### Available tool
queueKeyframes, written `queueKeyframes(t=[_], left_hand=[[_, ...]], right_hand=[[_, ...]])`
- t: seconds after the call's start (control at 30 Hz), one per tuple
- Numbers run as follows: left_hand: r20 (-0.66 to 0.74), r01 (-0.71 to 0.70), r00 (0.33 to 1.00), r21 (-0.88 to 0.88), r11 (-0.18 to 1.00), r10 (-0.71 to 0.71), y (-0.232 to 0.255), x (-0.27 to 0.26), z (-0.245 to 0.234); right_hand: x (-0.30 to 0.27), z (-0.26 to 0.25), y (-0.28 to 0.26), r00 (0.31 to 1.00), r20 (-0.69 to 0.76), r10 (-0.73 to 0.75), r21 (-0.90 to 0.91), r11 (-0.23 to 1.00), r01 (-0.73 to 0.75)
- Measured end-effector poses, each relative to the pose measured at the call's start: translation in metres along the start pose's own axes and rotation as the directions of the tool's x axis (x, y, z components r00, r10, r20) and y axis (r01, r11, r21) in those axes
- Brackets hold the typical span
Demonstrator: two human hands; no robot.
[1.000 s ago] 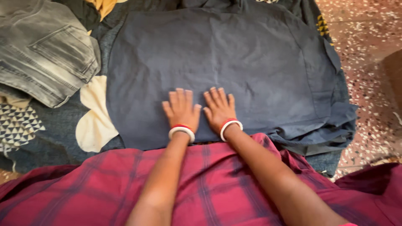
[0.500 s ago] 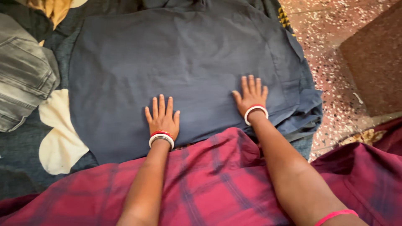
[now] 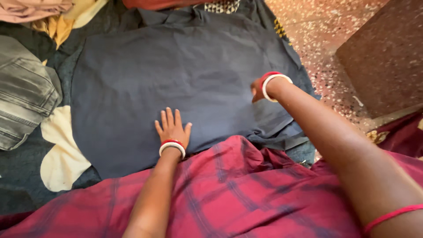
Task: The person folds a dark blue shirt on a patterned mat. They button the shirt, lay it flat, fold the sleeves inward, fold the bottom up, and then fold the shirt in half.
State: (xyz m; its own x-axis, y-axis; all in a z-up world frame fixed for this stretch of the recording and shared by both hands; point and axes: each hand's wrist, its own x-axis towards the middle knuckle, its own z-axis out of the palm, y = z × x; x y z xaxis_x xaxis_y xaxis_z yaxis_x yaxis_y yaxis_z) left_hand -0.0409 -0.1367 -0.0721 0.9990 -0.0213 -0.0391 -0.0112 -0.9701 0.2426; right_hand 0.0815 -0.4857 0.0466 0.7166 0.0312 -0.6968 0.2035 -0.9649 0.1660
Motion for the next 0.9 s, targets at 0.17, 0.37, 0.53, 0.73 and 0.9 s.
queueKeyframes(t=[0.17, 0.37, 0.53, 0.73, 0.9], left_hand=[[0.154, -0.126, 0.978, -0.101, 0.987, 0.141, 0.028, -0.006, -0.005], [0.260, -0.151, 0.946, -0.175, 0.973, 0.193, 0.038, -0.003, -0.013], [0.284, -0.094, 0.941, -0.299, 0.950, 0.183, 0.039, -0.001, -0.034], [0.371, -0.063, 0.905, -0.370, 0.927, 0.210, 0.033, 0.001, -0.057], [0.281, -0.220, 0.915, -0.260, 0.940, 0.291, 0.016, 0.015, -0.049]], right_hand=[[-0.048, 0.010, -0.047, 0.975, 0.164, -0.150, -0.166, 0.970, 0.178], [-0.083, 0.049, -0.084, 0.950, 0.263, -0.170, -0.327, 0.910, 0.253], [-0.061, 0.048, -0.063, 0.980, 0.094, -0.177, -0.113, 0.976, 0.187], [-0.018, 0.040, -0.028, 0.964, -0.201, -0.175, 0.106, 0.974, 0.199], [-0.014, 0.038, -0.018, 0.919, -0.385, -0.087, 0.231, 0.955, 0.187]])
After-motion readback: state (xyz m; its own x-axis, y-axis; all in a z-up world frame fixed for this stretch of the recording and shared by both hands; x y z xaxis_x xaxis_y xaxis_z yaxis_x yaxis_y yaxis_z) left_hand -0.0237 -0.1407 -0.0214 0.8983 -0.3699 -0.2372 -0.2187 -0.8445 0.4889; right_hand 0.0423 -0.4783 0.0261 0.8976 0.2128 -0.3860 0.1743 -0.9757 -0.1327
